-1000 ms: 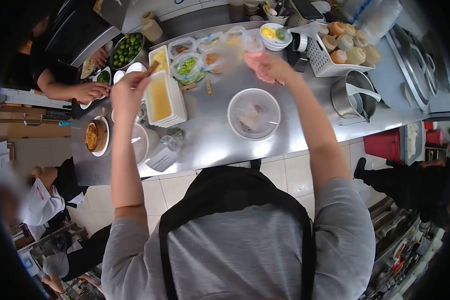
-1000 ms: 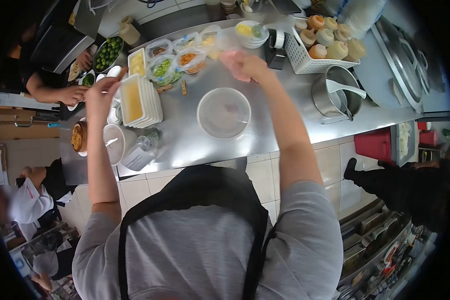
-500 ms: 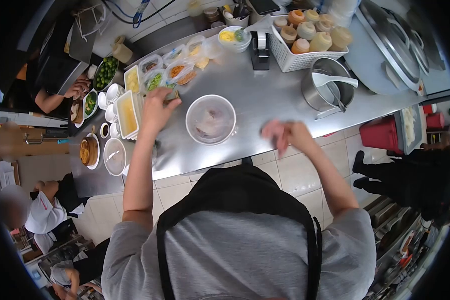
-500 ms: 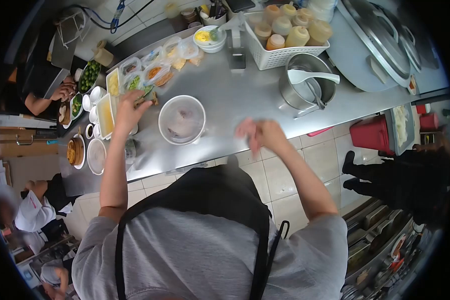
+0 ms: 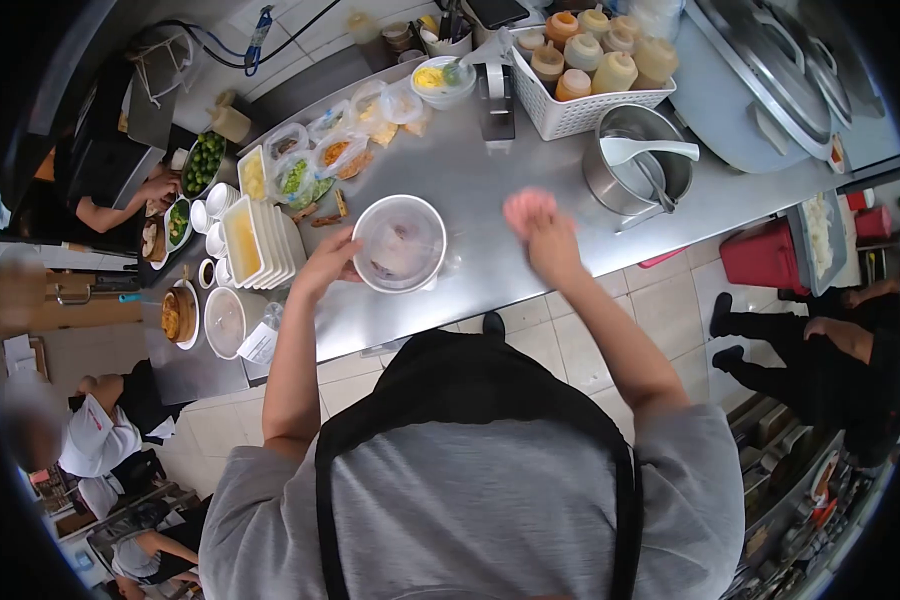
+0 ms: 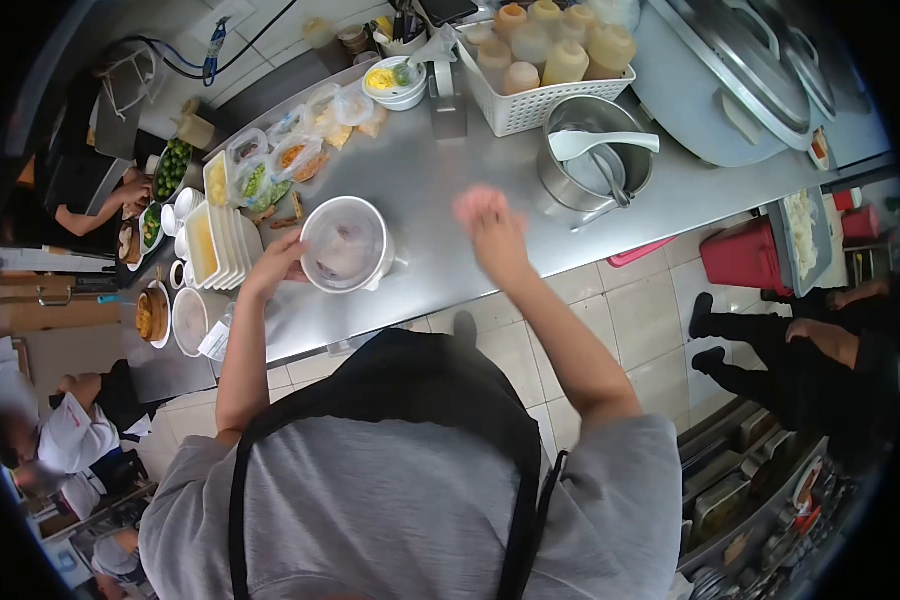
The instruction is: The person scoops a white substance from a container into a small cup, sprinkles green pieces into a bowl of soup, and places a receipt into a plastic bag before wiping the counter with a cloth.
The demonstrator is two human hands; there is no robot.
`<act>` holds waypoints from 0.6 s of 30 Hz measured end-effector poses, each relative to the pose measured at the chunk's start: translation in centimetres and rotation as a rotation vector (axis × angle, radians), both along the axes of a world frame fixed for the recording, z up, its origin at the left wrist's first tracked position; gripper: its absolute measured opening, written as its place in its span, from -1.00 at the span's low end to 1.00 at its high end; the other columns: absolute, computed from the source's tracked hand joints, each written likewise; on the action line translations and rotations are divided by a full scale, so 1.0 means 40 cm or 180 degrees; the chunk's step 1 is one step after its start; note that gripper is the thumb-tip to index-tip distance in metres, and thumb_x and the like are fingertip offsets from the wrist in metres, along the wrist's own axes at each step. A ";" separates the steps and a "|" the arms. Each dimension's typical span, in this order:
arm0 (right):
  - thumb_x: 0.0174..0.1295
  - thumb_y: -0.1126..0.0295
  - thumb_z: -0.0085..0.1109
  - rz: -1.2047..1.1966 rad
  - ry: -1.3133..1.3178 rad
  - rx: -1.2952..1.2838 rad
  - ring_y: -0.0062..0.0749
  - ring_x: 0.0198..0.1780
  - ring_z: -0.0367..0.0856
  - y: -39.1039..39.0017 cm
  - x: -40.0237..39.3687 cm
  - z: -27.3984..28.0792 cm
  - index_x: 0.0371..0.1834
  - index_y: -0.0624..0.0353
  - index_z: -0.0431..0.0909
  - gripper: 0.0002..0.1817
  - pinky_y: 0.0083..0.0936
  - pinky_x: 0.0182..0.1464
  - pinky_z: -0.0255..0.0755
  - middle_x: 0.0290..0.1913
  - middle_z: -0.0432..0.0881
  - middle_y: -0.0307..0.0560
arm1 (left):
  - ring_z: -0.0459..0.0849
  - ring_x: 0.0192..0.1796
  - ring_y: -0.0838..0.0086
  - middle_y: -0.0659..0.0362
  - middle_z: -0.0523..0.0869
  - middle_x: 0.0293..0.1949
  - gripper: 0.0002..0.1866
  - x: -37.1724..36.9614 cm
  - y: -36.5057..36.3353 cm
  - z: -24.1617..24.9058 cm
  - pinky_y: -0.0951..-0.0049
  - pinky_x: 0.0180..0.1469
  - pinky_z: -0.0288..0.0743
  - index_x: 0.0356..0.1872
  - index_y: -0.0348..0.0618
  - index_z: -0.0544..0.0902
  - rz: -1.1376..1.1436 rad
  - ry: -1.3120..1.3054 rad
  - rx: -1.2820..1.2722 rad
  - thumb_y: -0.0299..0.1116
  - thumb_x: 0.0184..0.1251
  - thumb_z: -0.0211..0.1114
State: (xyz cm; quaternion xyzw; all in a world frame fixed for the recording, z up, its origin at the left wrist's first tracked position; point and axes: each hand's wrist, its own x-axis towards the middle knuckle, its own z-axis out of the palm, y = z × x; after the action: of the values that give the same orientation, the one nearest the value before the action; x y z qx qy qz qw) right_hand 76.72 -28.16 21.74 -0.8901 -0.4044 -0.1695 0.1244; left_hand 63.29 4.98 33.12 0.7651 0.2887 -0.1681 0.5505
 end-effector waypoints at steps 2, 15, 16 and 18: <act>0.01 0.49 -0.04 0.0288 0.1473 -0.0330 0.03 -0.03 0.42 -0.059 -0.132 0.075 -0.21 0.27 0.52 -0.73 -0.23 -0.07 0.36 -0.07 0.49 0.09 | 0.67 -0.26 0.42 0.12 0.57 -0.08 -0.47 -0.021 -0.006 0.023 0.42 -0.22 0.60 0.26 -0.06 0.20 0.0117 -0.0052 -0.1027 -0.32 0.27 0.08; 0.16 0.14 -0.03 0.0307 0.0250 0.0012 0.08 0.27 0.13 0.191 0.056 -0.009 0.29 0.04 0.15 -0.39 0.00 0.26 -0.04 0.27 0.21 0.09 | 0.67 -0.40 0.36 -0.01 0.59 -0.21 -0.41 -0.299 -0.061 -0.001 0.39 -0.37 0.66 0.25 -0.15 0.19 0.1507 -0.0813 -0.1550 -0.58 0.13 0.08; 0.16 0.14 -0.02 0.0463 0.0196 0.0098 0.08 0.28 0.13 0.267 0.085 -0.017 0.28 0.04 0.17 -0.40 0.00 0.26 -0.04 0.26 0.21 0.11 | 0.67 -0.40 0.36 -0.01 0.60 -0.22 -0.42 -0.322 -0.066 0.004 0.39 -0.39 0.66 0.24 -0.15 0.20 0.1708 -0.0816 -0.1523 -0.59 0.12 0.07; 0.16 0.13 -0.02 0.0718 0.0172 0.0178 0.09 0.28 0.13 0.398 0.116 -0.023 0.28 0.04 0.18 -0.41 0.00 0.26 -0.03 0.26 0.21 0.14 | 0.68 -0.41 0.34 -0.02 0.61 -0.24 -0.43 -0.373 -0.081 0.014 0.40 -0.40 0.67 0.23 -0.17 0.22 0.2016 -0.0830 -0.1461 -0.59 0.12 0.06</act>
State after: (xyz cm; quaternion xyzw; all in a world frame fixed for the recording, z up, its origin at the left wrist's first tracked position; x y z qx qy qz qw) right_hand 81.38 -12.26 20.81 -0.8393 -0.4936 -0.1416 0.1783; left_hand 48.38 1.76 33.69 0.5106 0.3927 0.0479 0.7633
